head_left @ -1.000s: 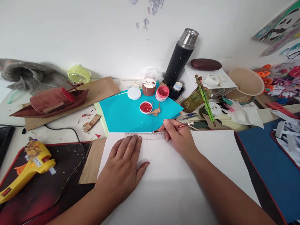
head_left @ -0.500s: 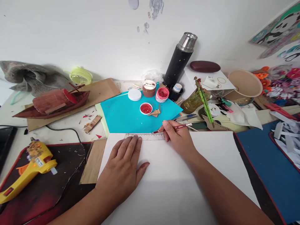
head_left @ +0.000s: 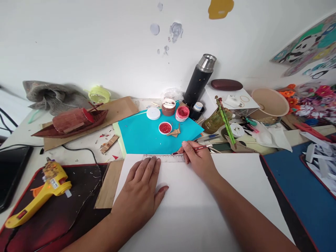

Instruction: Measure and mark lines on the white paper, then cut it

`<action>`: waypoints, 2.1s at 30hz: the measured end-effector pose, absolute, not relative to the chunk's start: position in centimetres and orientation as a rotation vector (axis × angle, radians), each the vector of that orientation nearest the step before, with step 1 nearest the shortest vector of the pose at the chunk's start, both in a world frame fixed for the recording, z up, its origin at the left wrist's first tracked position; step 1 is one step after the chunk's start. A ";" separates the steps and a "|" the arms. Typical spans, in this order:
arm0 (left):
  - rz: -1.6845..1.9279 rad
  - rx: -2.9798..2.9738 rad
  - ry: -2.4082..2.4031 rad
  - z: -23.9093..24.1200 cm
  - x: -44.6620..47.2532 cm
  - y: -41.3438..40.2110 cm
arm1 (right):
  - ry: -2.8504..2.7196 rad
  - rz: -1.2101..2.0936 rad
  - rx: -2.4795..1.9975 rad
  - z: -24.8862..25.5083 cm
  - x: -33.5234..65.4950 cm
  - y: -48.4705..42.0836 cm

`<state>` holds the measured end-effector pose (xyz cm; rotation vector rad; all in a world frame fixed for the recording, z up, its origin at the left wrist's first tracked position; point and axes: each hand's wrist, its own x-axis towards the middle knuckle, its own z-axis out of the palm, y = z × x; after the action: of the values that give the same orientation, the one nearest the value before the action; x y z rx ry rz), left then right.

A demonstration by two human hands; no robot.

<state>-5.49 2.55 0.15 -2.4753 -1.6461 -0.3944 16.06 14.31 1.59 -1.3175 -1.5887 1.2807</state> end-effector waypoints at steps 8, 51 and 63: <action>-0.410 -2.466 -1.672 -0.2 -5.4 2.4 | -1.588 1.295 -1.302 1.7 16.0 14.3; -0.413 -2.453 -1.644 0.1 -5.5 2.6 | -1.600 1.278 -1.279 1.7 16.0 14.3; -0.408 -2.461 -1.636 0.1 -5.6 2.6 | -1.563 1.298 -1.274 1.7 16.0 14.3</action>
<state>-5.60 2.61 0.06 -2.4610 -1.6358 -0.4083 15.96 14.31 1.73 -1.2742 -1.5625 1.2984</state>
